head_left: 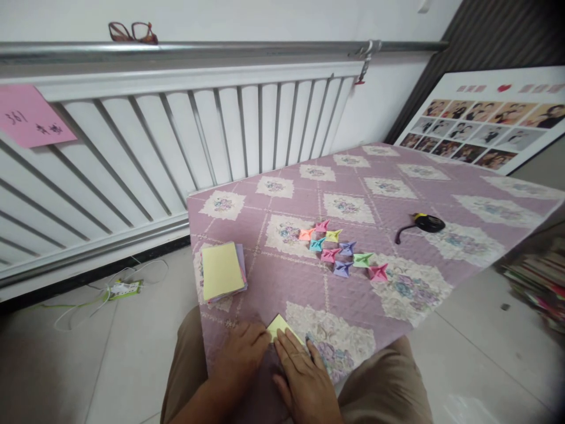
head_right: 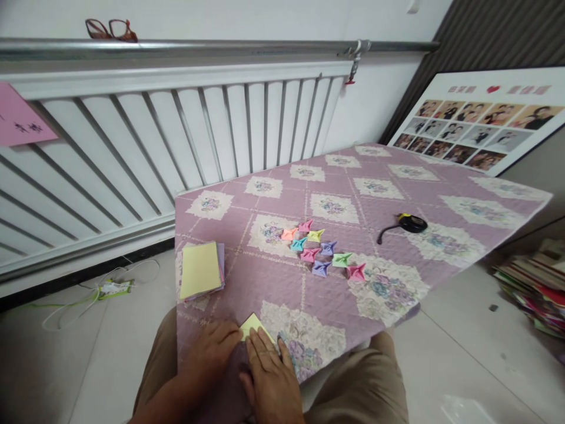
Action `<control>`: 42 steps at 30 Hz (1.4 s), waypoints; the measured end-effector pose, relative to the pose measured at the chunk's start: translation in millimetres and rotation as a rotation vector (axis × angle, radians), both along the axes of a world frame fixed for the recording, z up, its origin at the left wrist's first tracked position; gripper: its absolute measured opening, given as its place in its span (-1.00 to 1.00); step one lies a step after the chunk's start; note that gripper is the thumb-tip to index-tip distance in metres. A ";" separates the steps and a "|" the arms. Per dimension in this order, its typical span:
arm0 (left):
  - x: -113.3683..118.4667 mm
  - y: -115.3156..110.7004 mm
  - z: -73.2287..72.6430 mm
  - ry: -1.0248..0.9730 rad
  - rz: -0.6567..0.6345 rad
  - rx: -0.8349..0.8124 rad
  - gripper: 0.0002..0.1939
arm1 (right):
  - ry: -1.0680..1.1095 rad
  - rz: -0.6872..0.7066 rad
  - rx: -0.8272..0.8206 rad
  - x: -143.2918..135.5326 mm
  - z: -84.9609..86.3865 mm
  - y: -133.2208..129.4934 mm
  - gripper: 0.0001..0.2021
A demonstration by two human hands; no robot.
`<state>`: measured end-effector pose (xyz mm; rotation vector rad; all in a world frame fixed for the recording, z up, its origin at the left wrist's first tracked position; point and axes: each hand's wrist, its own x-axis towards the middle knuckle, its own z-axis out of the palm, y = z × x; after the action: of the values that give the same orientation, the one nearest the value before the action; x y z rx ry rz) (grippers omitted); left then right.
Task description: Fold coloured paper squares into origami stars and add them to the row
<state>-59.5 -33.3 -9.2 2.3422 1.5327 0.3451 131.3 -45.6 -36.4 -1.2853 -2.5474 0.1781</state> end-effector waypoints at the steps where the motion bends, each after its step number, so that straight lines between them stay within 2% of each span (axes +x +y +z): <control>1: 0.6 -4.6 -6.4 -0.017 -0.020 0.091 -0.73 | -0.003 0.008 0.013 -0.1 -0.7 0.0 -0.46; 4: 1.5 -16.3 -23.0 -0.008 0.052 0.241 -0.69 | -0.001 0.024 0.049 2.5 -2.4 -0.4 -0.43; 8: 2.3 -23.0 -30.3 0.055 0.096 0.265 -0.64 | 0.005 0.040 0.126 16.9 -8.9 -4.2 -0.39; 11: 5.4 -22.2 -24.6 0.078 0.120 0.215 -0.64 | 0.029 0.034 0.183 31.0 -14.8 -8.2 -0.39; 14: 8.4 -16.1 -13.2 0.055 0.150 0.120 -0.75 | 0.084 -0.009 0.155 36.4 -12.3 -6.9 -0.47; 18: 6.3 -2.0 1.7 -0.057 0.144 0.004 -0.83 | 0.155 -0.148 -0.014 25.4 8.5 9.1 -0.61; 21: 2.0 6.7 6.8 -0.148 0.146 -0.035 -0.85 | 0.118 -0.184 -0.147 13.2 26.7 25.4 -0.70; 25: -1.2 9.5 7.6 -0.164 0.128 -0.033 -0.86 | 0.071 -0.195 -0.188 3.9 40.0 39.2 -0.77; 31: 1.3 6.8 5.3 -0.168 0.130 0.023 -0.85 | 0.015 -0.136 -0.167 1.6 46.7 44.3 -0.87; 36: 3.3 6.8 0.3 -0.170 0.145 0.053 -0.82 | -0.023 -0.087 -0.140 -2.1 48.7 45.3 -0.94; 39: 3.3 6.3 -2.0 -0.170 0.145 0.058 -0.87 | -0.030 -0.076 -0.129 -4.1 47.3 45.7 -0.89; 42: 3.3 6.5 -3.5 -0.168 0.154 0.056 -0.92 | -0.026 -0.055 -0.137 -2.6 45.1 47.5 -0.94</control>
<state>-56.2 -26.9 -12.7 2.1786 1.6432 0.6131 128.7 2.0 8.7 -1.4149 -2.5569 0.3320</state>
